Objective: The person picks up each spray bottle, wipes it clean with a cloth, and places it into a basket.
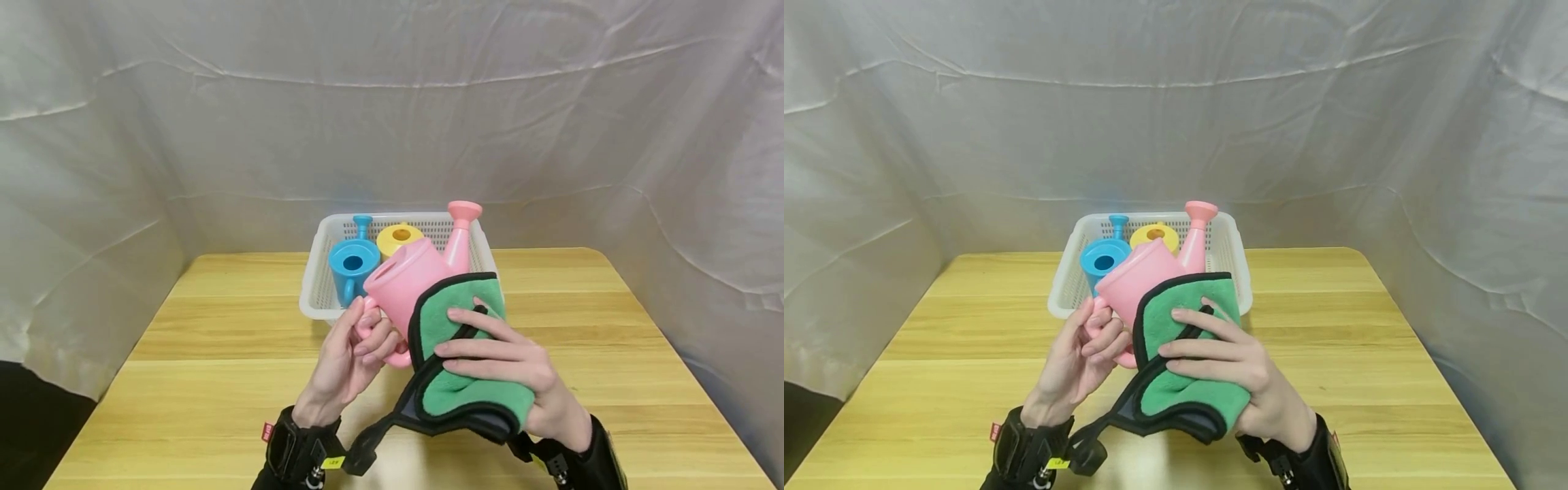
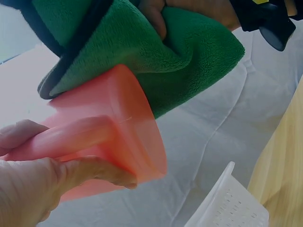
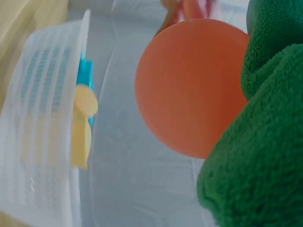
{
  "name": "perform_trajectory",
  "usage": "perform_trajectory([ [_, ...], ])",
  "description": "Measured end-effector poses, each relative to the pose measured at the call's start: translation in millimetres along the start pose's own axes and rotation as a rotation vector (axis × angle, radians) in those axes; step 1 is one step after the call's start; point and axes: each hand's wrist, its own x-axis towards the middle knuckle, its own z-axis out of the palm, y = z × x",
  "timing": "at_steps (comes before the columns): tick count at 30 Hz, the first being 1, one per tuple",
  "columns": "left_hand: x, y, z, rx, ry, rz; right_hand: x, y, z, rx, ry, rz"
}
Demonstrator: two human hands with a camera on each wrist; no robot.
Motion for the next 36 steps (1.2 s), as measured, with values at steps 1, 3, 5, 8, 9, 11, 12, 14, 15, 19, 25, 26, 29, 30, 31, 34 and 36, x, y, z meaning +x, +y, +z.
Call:
perform_trajectory([
  [1,-0.2,-0.2,0.0,-0.005,0.000,0.002,0,0,1,-0.050,-0.023,-0.013],
  [3,-0.8,-0.7,-0.2,-0.011,0.000,0.005,0,-1,3,-0.157,-0.075,-0.035],
  [5,-1.1,-1.0,-0.1,-0.009,0.007,0.004,0,-2,5,-0.241,-0.120,-0.046],
  [8,-1.2,-1.0,0.5,0.010,0.019,0.005,-1,-3,7,-0.290,-0.145,-0.040],
  [9,-1.3,-1.1,0.7,0.027,0.020,0.004,-2,-2,7,-0.286,-0.140,-0.037],
  [11,-1.4,-1.1,1.7,0.077,0.026,-0.002,-4,-1,8,-0.249,-0.119,-0.017],
  [12,-1.5,-1.1,2.5,0.108,0.028,-0.009,-4,0,8,-0.224,-0.103,-0.006],
  [14,-1.8,-1.2,4.3,0.176,0.045,-0.030,-6,1,8,-0.178,-0.069,0.019],
  [15,-2.0,-1.5,5.2,0.209,0.050,-0.038,-6,1,7,-0.159,-0.054,0.029],
  [19,-1.7,-3.5,8.8,0.263,0.061,-0.051,-6,0,8,-0.138,-0.019,0.046],
  [25,-0.9,-8.0,12.5,0.286,0.134,-0.078,-5,0,12,-0.265,-0.058,0.006],
  [26,-1.1,-8.4,12.8,0.290,0.153,-0.091,-5,0,12,-0.294,-0.074,-0.001],
  [29,-2.4,-8.8,13.4,0.300,0.179,-0.121,-4,-1,14,-0.338,-0.105,-0.015],
  [30,-3.0,-8.8,13.2,0.298,0.181,-0.124,-4,-1,13,-0.335,-0.103,-0.013],
  [31,-3.2,-8.9,13.0,0.293,0.181,-0.127,-4,-1,13,-0.323,-0.097,-0.002],
  [34,-3.3,-8.8,11.5,0.302,0.157,-0.113,-3,-1,13,-0.252,-0.050,0.024],
  [36,-2.4,-8.9,10.4,0.312,0.130,-0.097,-1,-1,11,-0.177,-0.002,0.039],
])
